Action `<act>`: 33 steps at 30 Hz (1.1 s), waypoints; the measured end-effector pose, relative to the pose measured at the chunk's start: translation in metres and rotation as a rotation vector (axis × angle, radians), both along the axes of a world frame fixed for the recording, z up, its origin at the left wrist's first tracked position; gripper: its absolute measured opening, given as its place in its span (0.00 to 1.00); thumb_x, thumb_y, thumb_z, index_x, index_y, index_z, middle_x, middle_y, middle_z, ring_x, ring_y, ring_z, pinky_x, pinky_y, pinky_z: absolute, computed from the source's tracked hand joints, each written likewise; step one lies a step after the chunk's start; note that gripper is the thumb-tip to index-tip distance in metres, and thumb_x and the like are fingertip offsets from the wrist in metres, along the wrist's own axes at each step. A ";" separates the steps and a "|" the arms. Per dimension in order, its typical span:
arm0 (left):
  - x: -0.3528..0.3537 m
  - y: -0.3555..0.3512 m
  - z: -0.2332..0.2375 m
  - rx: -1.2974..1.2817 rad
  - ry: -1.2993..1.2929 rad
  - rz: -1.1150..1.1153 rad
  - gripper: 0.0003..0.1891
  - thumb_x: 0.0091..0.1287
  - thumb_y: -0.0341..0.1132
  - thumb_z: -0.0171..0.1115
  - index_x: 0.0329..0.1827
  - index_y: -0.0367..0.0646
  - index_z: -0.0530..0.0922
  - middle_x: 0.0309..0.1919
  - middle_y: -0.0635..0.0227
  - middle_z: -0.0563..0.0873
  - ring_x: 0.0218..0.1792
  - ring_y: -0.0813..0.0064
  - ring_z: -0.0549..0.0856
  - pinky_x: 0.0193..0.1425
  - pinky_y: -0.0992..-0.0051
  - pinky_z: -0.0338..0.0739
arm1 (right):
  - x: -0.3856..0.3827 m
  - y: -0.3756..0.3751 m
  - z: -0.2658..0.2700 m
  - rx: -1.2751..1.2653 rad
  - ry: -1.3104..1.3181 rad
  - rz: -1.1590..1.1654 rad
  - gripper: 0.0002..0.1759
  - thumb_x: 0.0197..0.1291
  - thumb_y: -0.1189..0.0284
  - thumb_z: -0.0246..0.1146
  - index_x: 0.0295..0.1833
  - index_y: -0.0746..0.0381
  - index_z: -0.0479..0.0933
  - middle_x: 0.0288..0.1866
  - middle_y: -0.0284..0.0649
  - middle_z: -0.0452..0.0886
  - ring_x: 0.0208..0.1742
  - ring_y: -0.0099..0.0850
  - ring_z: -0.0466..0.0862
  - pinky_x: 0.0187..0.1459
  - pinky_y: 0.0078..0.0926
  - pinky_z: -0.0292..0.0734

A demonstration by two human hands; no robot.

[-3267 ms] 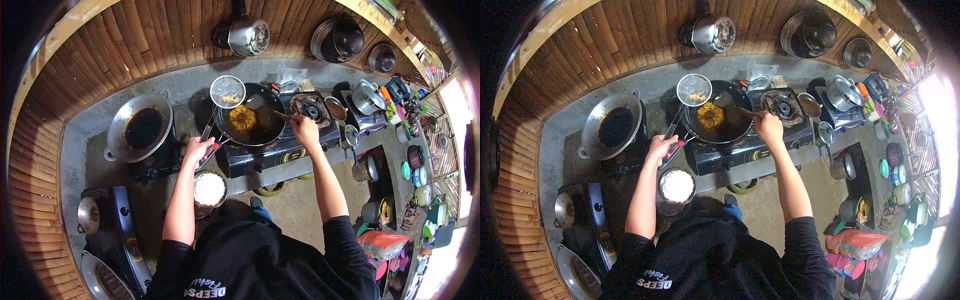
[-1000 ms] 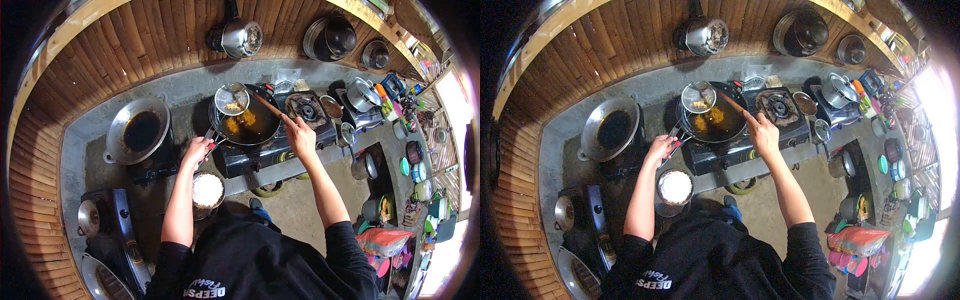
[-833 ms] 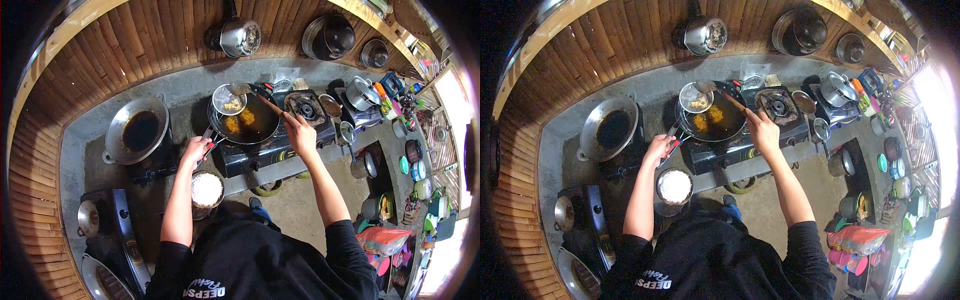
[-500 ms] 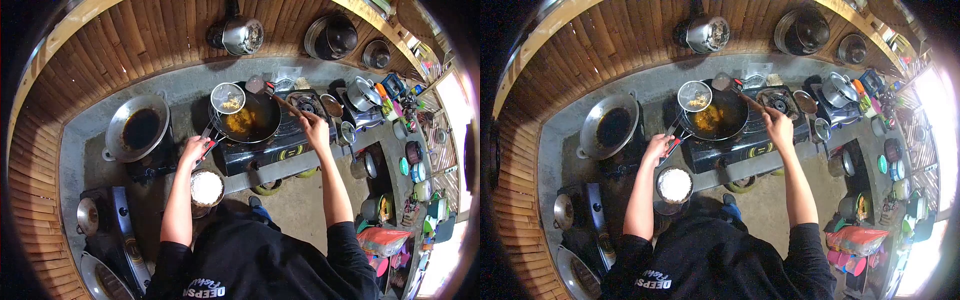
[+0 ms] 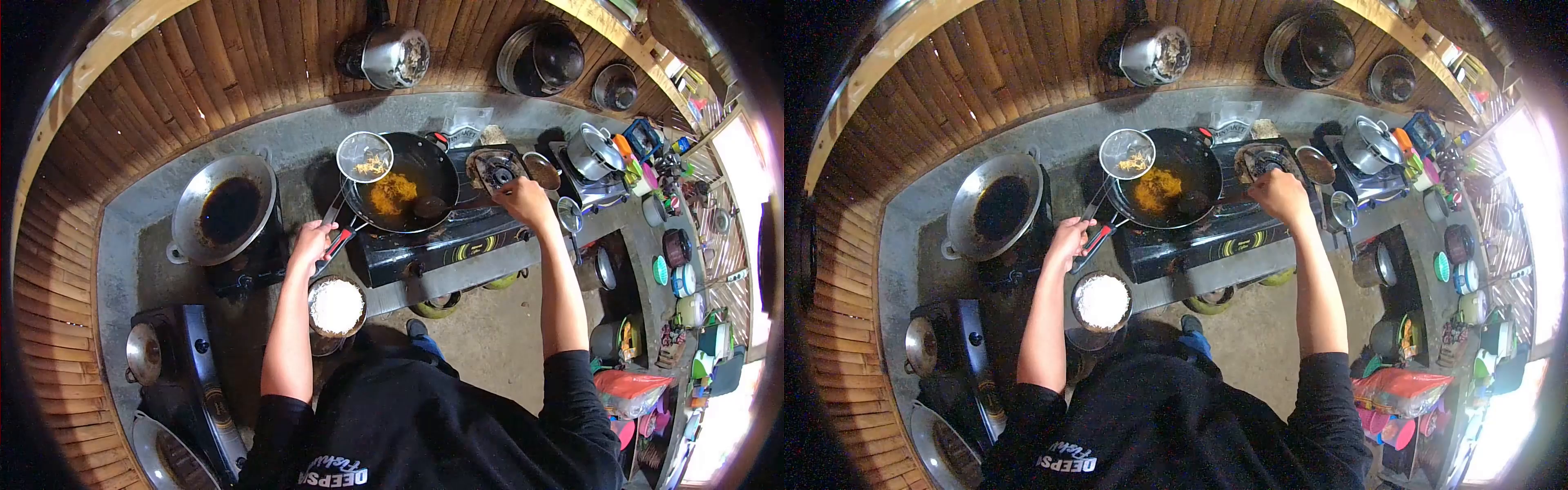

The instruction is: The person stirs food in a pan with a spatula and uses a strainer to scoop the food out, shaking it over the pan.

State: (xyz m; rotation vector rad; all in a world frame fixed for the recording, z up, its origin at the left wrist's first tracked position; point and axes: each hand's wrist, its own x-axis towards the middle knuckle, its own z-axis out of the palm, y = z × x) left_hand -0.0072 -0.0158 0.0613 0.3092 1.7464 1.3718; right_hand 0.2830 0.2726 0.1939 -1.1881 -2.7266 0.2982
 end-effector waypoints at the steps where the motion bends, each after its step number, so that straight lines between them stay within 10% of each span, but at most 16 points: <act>1: 0.000 0.000 0.000 0.006 0.001 -0.002 0.13 0.75 0.38 0.49 0.50 0.42 0.79 0.13 0.81 0.65 0.12 0.86 0.62 0.19 0.79 0.65 | -0.003 0.000 -0.001 0.005 -0.005 0.002 0.13 0.53 0.60 0.67 0.40 0.55 0.87 0.35 0.54 0.85 0.40 0.51 0.86 0.47 0.45 0.81; 33: -0.008 -0.015 0.007 -0.002 0.018 0.037 0.12 0.75 0.37 0.51 0.47 0.41 0.80 0.15 0.80 0.66 0.13 0.85 0.64 0.19 0.78 0.67 | -0.050 -0.011 -0.109 -0.236 0.362 -0.093 0.15 0.59 0.58 0.66 0.46 0.55 0.87 0.37 0.52 0.86 0.44 0.49 0.86 0.48 0.42 0.79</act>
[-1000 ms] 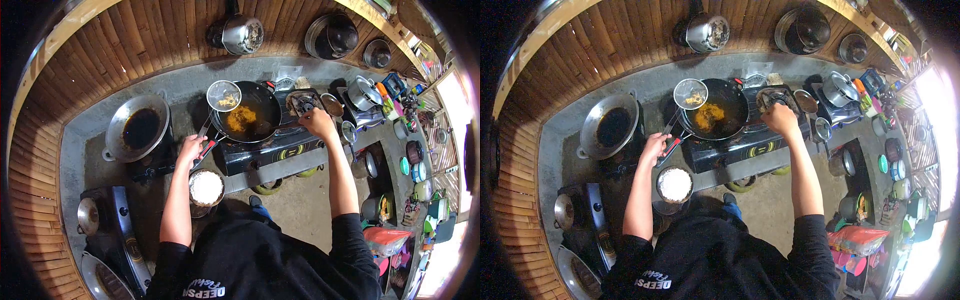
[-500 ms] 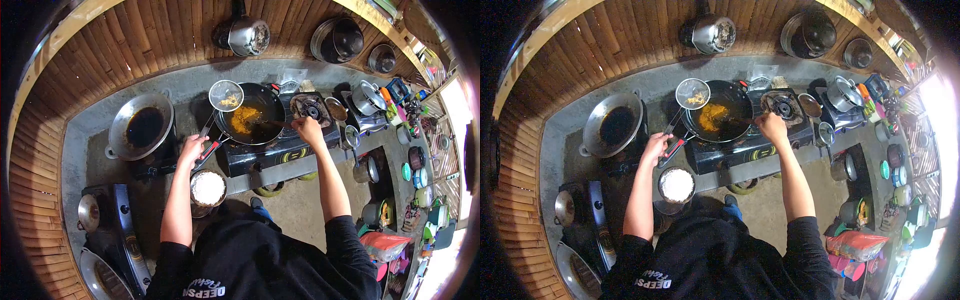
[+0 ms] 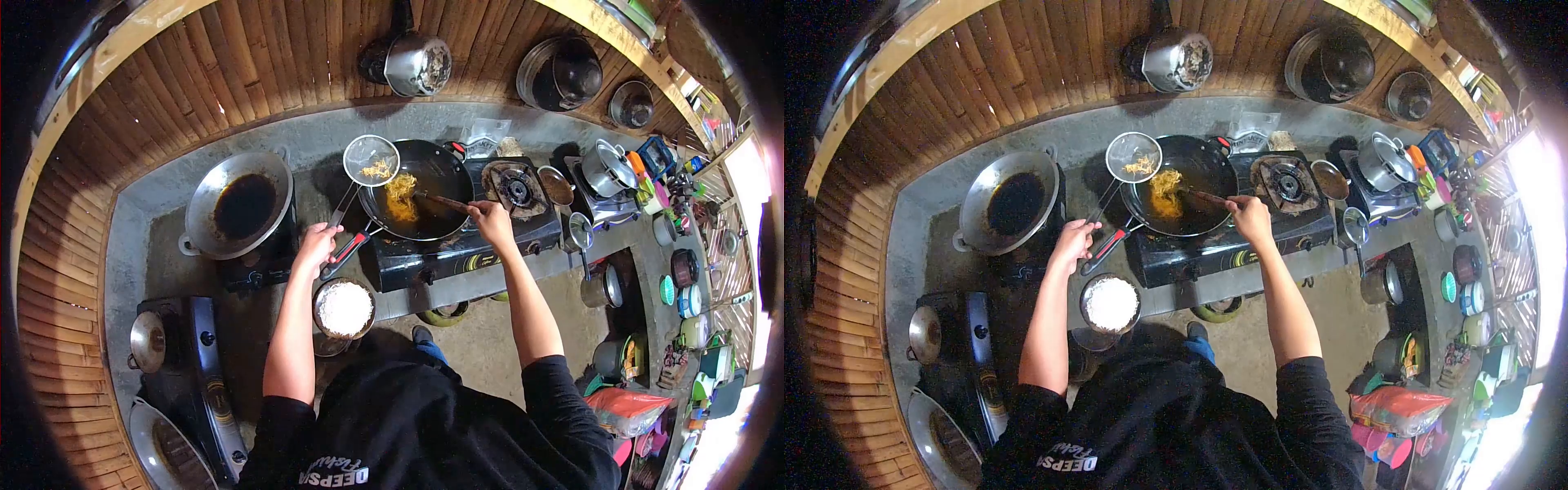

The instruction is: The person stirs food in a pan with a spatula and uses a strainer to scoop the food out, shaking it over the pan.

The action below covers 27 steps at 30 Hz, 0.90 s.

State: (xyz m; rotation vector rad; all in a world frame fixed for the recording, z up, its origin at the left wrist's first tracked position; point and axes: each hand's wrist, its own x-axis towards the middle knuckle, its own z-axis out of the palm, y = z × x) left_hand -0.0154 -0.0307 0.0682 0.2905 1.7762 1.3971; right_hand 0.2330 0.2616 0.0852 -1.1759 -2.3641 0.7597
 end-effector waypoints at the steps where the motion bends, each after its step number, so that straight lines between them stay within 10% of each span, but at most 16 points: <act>1: 0.000 0.000 0.001 0.000 0.000 0.004 0.12 0.75 0.37 0.51 0.47 0.41 0.79 0.15 0.80 0.66 0.13 0.85 0.64 0.19 0.78 0.67 | 0.002 0.001 0.001 -0.014 0.010 -0.005 0.15 0.59 0.58 0.66 0.46 0.55 0.87 0.37 0.52 0.86 0.44 0.50 0.86 0.48 0.42 0.79; 17: 0.007 0.019 -0.011 0.013 -0.013 -0.072 0.12 0.75 0.38 0.50 0.50 0.41 0.79 0.15 0.81 0.66 0.13 0.86 0.63 0.19 0.78 0.66 | 0.028 -0.011 0.100 0.170 0.026 -0.022 0.15 0.61 0.61 0.65 0.50 0.55 0.85 0.39 0.49 0.86 0.44 0.47 0.86 0.46 0.40 0.80; 27: 0.021 0.029 0.001 0.020 -0.037 -0.121 0.12 0.75 0.38 0.49 0.50 0.43 0.78 0.14 0.82 0.65 0.12 0.86 0.63 0.20 0.79 0.64 | 0.031 -0.041 0.067 0.740 -0.008 0.211 0.17 0.62 0.69 0.62 0.57 0.49 0.81 0.31 0.38 0.72 0.33 0.38 0.80 0.31 0.37 0.77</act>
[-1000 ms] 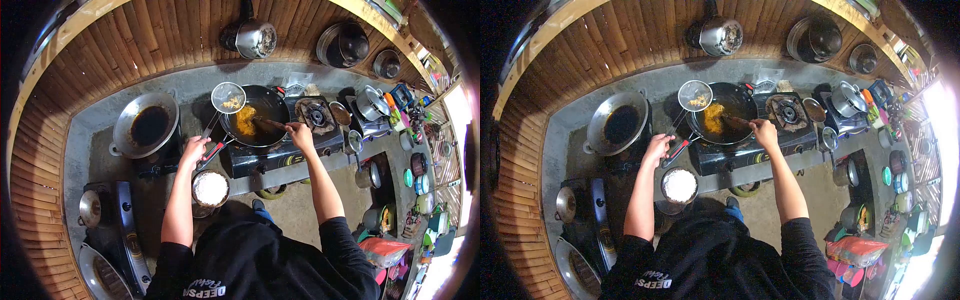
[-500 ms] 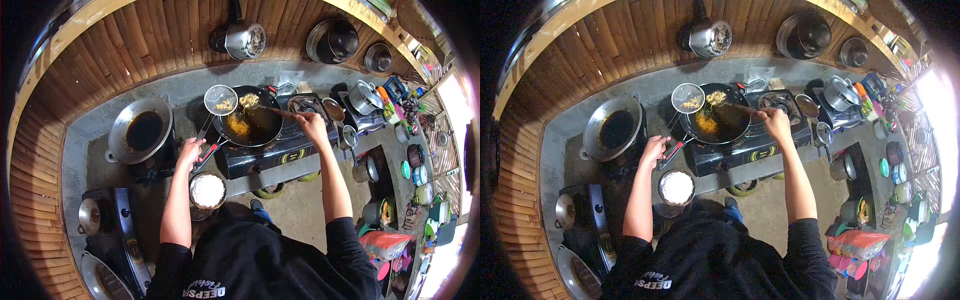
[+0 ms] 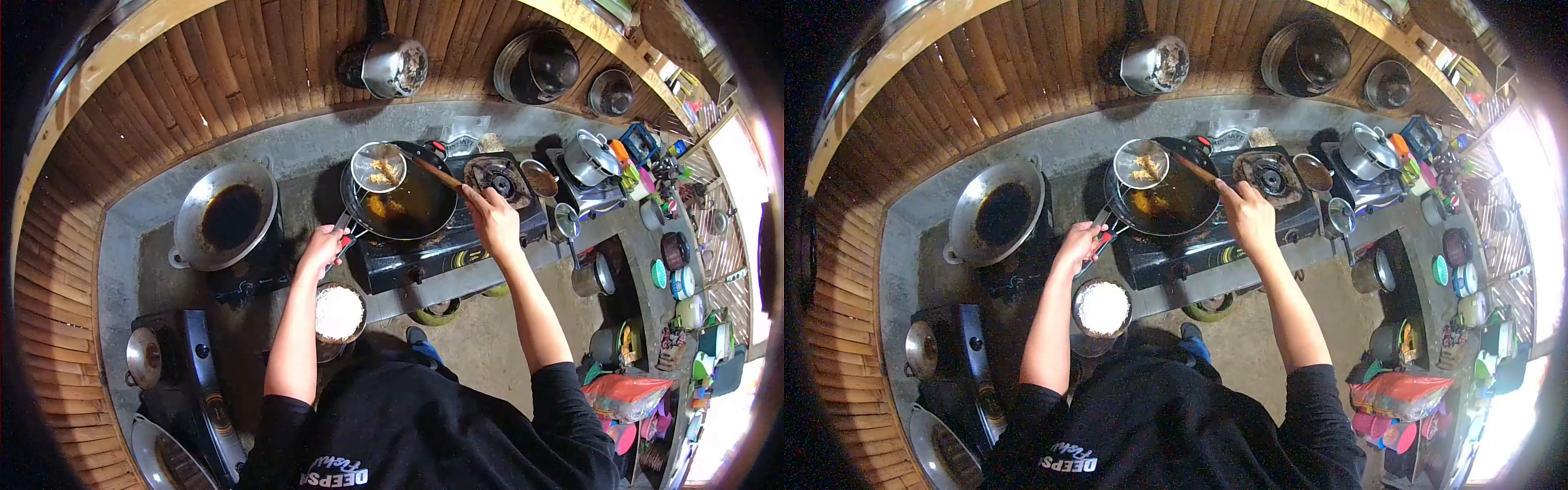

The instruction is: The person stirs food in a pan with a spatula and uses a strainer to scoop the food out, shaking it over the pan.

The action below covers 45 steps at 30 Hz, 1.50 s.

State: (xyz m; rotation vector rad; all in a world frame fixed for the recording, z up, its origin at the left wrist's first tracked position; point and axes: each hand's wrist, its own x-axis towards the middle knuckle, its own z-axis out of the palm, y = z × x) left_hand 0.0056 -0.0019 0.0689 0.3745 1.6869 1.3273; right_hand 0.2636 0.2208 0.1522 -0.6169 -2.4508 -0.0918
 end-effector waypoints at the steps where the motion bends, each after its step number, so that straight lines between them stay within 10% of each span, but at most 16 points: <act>1: 0.000 0.000 0.001 0.003 0.000 -0.001 0.11 0.75 0.38 0.49 0.49 0.43 0.79 0.13 0.82 0.65 0.12 0.86 0.62 0.20 0.79 0.64 | 0.000 0.001 -0.001 0.017 0.004 0.008 0.18 0.61 0.70 0.62 0.58 0.49 0.80 0.32 0.38 0.72 0.33 0.38 0.79 0.31 0.37 0.77; 18: 0.003 0.001 -0.004 -0.044 0.007 -0.018 0.12 0.77 0.40 0.49 0.45 0.45 0.80 0.15 0.83 0.66 0.14 0.87 0.63 0.21 0.79 0.65 | -0.003 0.000 -0.021 0.075 -0.048 0.025 0.27 0.55 0.76 0.61 0.63 0.48 0.77 0.35 0.39 0.71 0.34 0.36 0.79 0.33 0.34 0.77; 28: -0.008 -0.008 -0.011 0.019 0.009 0.013 0.13 0.75 0.39 0.50 0.50 0.42 0.79 0.17 0.80 0.69 0.16 0.85 0.68 0.19 0.77 0.66 | 0.005 0.019 -0.008 -0.348 0.258 -0.137 0.15 0.61 0.64 0.66 0.53 0.54 0.83 0.40 0.46 0.85 0.41 0.48 0.85 0.41 0.42 0.80; 45: -0.017 -0.014 -0.005 0.000 0.046 0.047 0.13 0.76 0.39 0.50 0.50 0.41 0.79 0.15 0.80 0.65 0.13 0.86 0.62 0.18 0.77 0.64 | 0.017 0.049 0.018 -0.495 -0.281 -0.244 0.12 0.51 0.61 0.68 0.39 0.53 0.88 0.33 0.53 0.85 0.38 0.50 0.87 0.46 0.43 0.82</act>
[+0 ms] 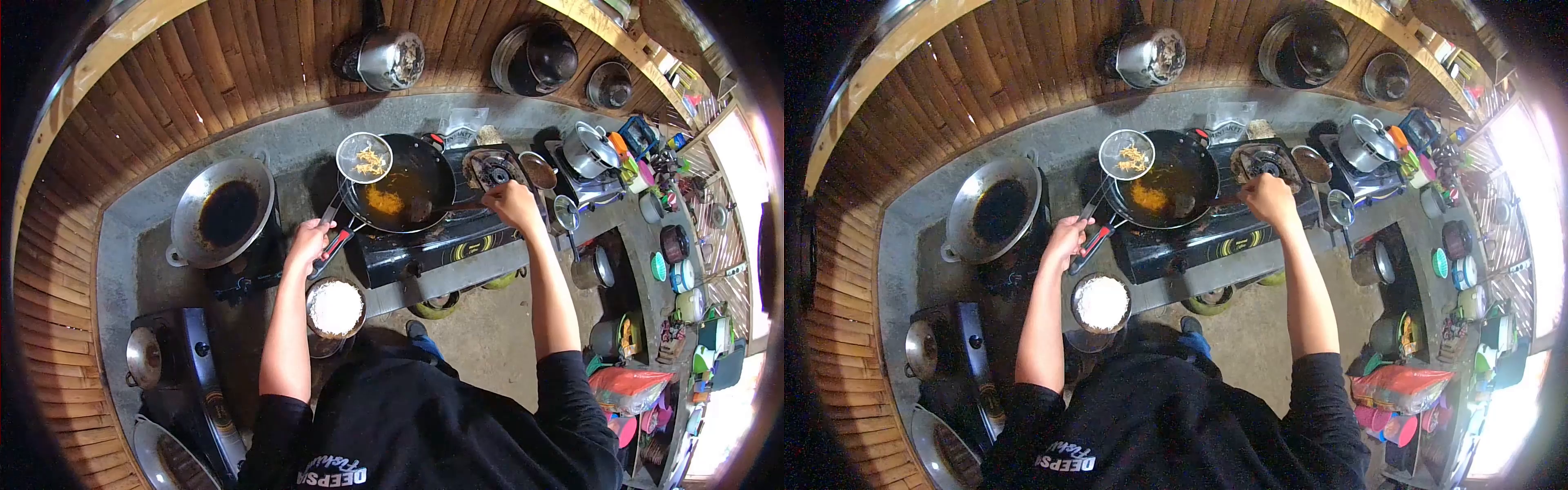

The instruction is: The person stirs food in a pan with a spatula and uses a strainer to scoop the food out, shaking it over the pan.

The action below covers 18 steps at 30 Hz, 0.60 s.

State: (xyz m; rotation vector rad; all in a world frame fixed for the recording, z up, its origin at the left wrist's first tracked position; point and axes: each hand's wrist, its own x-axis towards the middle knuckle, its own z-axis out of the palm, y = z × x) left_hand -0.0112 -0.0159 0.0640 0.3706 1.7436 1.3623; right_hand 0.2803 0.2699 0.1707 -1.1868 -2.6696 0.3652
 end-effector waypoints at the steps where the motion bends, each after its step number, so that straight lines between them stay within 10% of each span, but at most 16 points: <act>1: 0.000 0.000 0.001 0.003 0.012 -0.006 0.13 0.76 0.39 0.50 0.49 0.41 0.79 0.15 0.80 0.64 0.13 0.86 0.61 0.18 0.77 0.64 | -0.005 -0.001 -0.001 0.004 -0.009 0.006 0.12 0.51 0.61 0.68 0.39 0.54 0.88 0.33 0.53 0.85 0.38 0.50 0.87 0.46 0.44 0.81; 18: 0.001 -0.011 0.011 0.013 0.013 0.035 0.13 0.76 0.37 0.50 0.51 0.39 0.79 0.15 0.81 0.65 0.14 0.87 0.63 0.17 0.78 0.67 | -0.039 -0.024 -0.072 -0.223 0.221 -0.138 0.16 0.56 0.57 0.68 0.43 0.56 0.87 0.36 0.52 0.86 0.44 0.48 0.87 0.49 0.41 0.79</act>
